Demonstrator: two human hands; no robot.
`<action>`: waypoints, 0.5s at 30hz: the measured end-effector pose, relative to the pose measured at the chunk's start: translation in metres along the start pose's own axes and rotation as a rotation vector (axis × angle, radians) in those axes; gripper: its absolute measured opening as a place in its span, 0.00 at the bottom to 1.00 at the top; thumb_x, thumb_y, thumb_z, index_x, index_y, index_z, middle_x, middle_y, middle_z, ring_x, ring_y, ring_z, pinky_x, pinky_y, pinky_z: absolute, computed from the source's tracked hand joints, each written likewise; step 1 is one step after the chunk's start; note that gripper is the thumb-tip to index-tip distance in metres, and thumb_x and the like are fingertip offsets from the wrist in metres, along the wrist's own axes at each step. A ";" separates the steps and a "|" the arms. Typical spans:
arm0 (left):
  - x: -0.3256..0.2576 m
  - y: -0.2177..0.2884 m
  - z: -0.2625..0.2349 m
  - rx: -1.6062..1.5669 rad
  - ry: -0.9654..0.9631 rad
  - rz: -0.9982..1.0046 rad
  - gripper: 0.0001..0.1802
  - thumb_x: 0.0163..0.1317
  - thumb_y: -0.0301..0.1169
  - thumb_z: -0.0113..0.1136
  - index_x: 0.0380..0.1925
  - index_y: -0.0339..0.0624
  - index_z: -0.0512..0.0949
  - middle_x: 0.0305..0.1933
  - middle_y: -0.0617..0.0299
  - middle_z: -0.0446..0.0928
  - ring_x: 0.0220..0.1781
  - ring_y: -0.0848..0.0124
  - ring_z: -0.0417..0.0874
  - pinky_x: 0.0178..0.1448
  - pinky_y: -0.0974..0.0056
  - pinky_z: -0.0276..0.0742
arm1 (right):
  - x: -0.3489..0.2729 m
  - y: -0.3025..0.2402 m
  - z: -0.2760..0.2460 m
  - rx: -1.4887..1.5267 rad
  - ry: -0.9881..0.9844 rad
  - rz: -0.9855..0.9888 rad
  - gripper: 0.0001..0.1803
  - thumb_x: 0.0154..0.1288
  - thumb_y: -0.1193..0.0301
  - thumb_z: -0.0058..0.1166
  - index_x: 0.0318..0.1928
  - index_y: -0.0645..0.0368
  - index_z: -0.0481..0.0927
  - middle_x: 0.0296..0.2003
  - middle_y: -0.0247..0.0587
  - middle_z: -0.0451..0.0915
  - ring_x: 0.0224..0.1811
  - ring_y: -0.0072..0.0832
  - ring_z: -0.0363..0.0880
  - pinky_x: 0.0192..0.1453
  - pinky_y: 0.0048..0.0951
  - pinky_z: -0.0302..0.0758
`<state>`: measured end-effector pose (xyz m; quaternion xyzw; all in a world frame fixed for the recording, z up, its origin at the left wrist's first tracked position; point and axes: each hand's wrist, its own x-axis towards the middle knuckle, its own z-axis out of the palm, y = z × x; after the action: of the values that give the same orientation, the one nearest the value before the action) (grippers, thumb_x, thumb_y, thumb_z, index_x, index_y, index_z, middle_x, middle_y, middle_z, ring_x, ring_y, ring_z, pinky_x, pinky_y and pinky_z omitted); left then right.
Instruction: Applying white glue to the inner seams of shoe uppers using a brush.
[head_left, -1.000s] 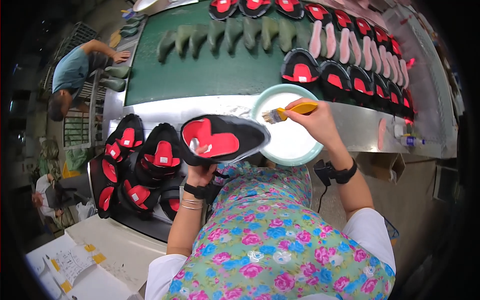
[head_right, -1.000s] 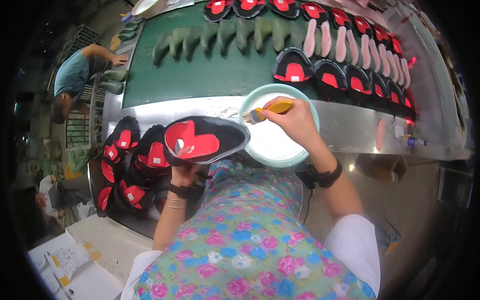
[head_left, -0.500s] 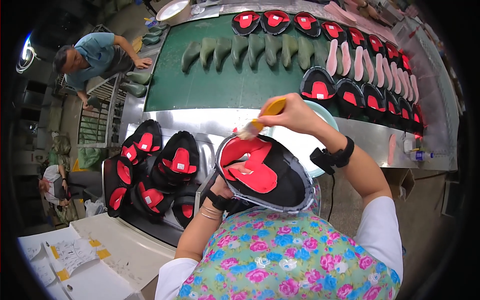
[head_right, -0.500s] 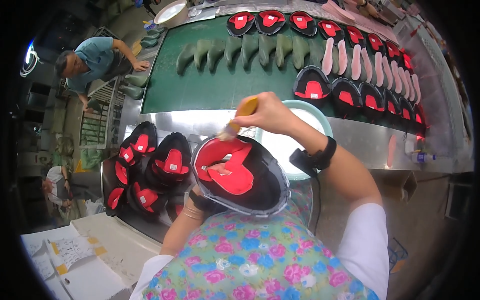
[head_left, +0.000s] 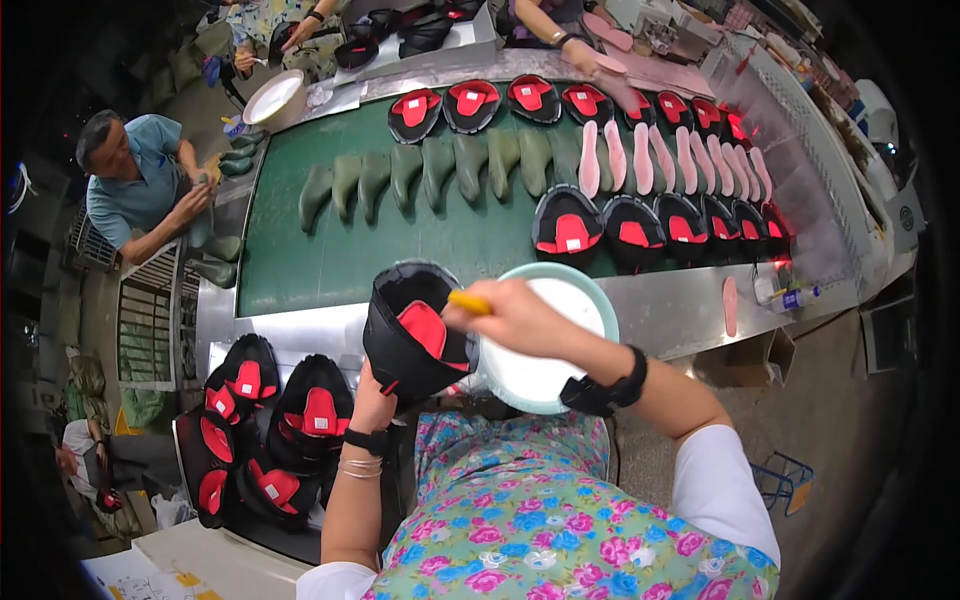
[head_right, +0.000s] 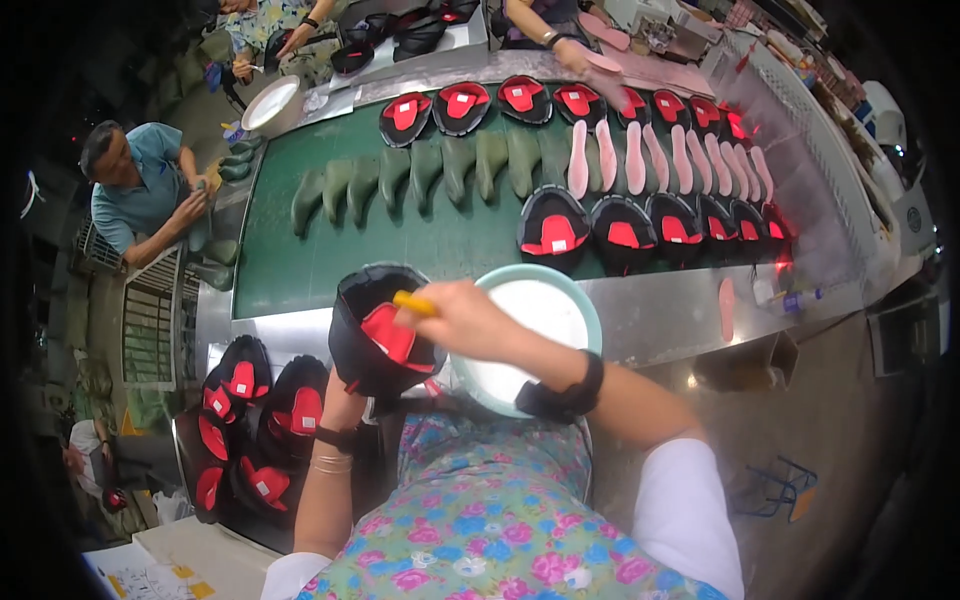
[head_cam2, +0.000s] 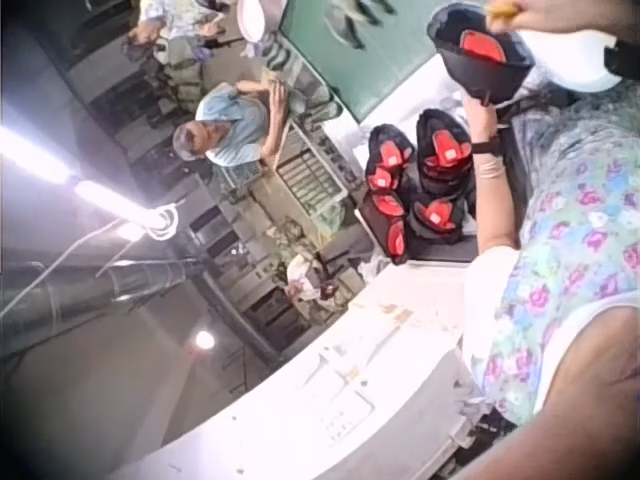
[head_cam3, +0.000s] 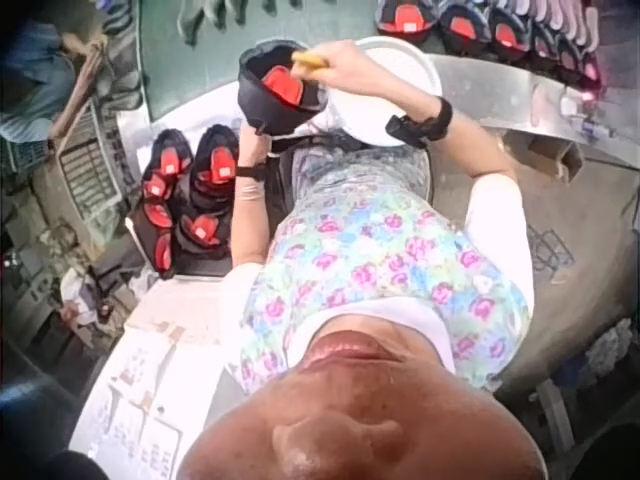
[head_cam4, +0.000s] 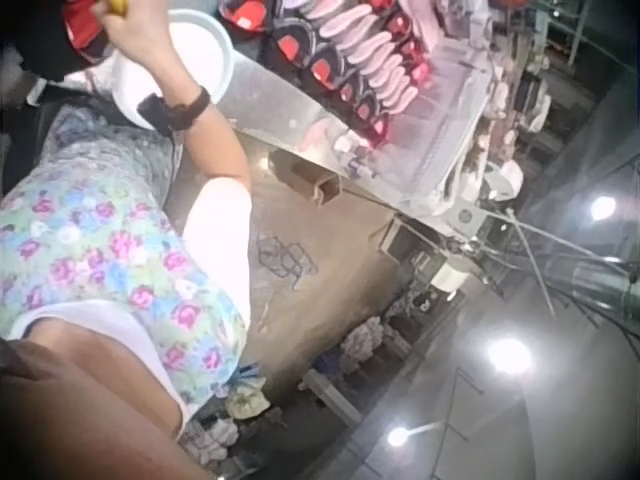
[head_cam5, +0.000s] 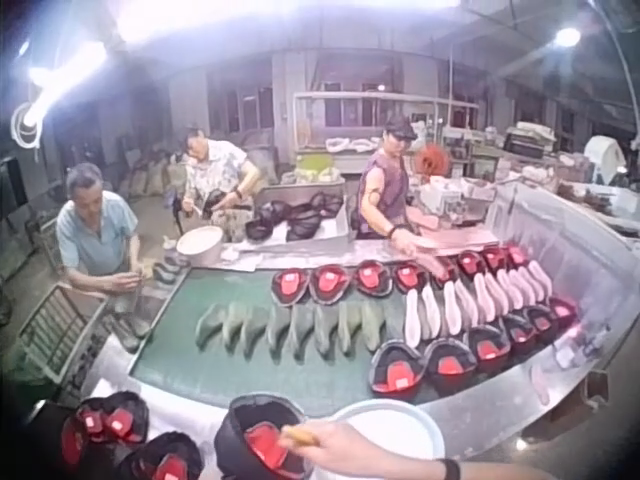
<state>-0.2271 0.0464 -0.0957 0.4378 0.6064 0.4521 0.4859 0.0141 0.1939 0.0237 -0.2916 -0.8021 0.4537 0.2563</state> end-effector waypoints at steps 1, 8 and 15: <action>0.015 -0.004 0.001 0.133 0.034 0.092 0.31 0.53 0.08 0.41 0.60 0.36 0.65 0.60 0.55 0.70 0.63 0.66 0.71 0.66 0.62 0.67 | 0.006 -0.003 0.009 -0.044 -0.039 -0.044 0.16 0.55 0.62 0.64 0.34 0.64 0.79 0.31 0.46 0.80 0.33 0.41 0.80 0.39 0.35 0.74; 0.097 -0.019 0.028 -0.309 0.080 0.039 0.30 0.66 0.21 0.46 0.68 0.46 0.57 0.62 0.53 0.69 0.59 0.66 0.73 0.62 0.63 0.69 | 0.050 0.054 0.025 -0.330 -0.075 0.089 0.19 0.42 0.61 0.68 0.35 0.58 0.83 0.31 0.52 0.78 0.35 0.49 0.78 0.41 0.45 0.74; -0.010 -0.033 -0.044 0.291 0.478 -0.068 0.36 0.62 0.19 0.48 0.70 0.50 0.55 0.58 0.47 0.72 0.52 0.64 0.77 0.56 0.63 0.72 | 0.087 0.213 -0.007 -0.772 -0.175 0.326 0.13 0.41 0.66 0.65 0.29 0.61 0.84 0.29 0.53 0.82 0.35 0.47 0.82 0.42 0.43 0.78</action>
<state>-0.2716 0.0248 -0.1204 0.3632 0.7767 0.4344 0.2759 0.0074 0.3478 -0.1469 -0.4496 -0.8752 0.1778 -0.0156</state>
